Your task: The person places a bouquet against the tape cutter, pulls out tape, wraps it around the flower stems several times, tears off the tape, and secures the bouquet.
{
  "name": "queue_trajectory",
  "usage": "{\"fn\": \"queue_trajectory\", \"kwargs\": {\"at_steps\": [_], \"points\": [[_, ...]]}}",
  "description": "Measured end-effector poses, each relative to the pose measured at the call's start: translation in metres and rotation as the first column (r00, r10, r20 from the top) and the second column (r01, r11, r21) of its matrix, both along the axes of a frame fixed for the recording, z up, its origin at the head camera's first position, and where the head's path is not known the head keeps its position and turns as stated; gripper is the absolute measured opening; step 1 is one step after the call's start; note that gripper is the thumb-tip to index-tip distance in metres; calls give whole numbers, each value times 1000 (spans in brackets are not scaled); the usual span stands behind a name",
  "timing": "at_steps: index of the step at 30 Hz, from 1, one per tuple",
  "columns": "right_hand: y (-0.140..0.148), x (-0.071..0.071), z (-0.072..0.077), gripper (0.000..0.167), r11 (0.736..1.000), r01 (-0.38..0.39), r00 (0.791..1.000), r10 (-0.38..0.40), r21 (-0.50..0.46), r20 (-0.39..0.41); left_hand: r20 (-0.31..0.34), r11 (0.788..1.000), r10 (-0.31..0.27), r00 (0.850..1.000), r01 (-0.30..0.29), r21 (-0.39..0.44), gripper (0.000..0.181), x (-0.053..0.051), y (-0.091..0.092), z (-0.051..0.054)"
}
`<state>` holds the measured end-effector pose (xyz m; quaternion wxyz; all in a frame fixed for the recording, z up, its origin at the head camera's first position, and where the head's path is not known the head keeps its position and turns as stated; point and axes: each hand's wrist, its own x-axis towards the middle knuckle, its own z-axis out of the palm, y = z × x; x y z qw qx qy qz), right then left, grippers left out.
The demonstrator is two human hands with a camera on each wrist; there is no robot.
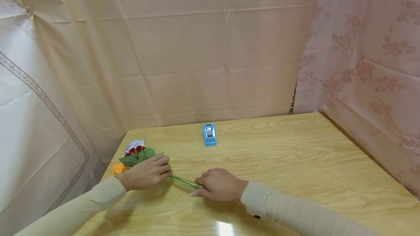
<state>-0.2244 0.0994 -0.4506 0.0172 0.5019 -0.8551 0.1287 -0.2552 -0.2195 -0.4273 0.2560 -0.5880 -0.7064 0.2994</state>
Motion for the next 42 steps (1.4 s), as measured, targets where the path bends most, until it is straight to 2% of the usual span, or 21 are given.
{"fn": "queue_trajectory", "kwargs": {"at_steps": [3,6,11,16,21,25,31,36,39,42], "points": [[-3,0,-2,42,1000,-11,1000,12,-27,26,6,1000,7,1000,-7,-4,35,1,1,0],[-6,-1,-3,23,998,-25,998,28,-56,49,0,1000,13,1000,-13,-19,26,2,2,0],[-10,0,-4,33,994,0,992,14,-107,127,3,1000,23,1000,-23,-20,22,4,4,-1],[-16,4,-3,41,990,87,982,-67,-111,174,30,999,46,998,-46,-11,25,4,4,0],[-19,6,-1,25,988,131,986,-121,-84,113,54,997,75,996,-76,17,27,3,3,0],[-17,5,-2,11,989,134,990,-131,-62,52,71,996,67,995,-71,51,27,4,3,-2],[-13,4,-7,17,989,150,986,-151,-19,-64,63,997,56,996,-59,46,27,4,4,-3],[-7,3,-10,18,986,162,973,-167,-42,-157,69,998,37,997,-40,44,22,6,6,-4],[-4,1,-11,17,986,153,970,-163,-68,-182,77,998,40,996,-44,50,17,7,10,-4],[0,0,-9,17,985,151,970,-164,-84,-180,91,997,70,993,-74,35,12,10,15,-2]]}}
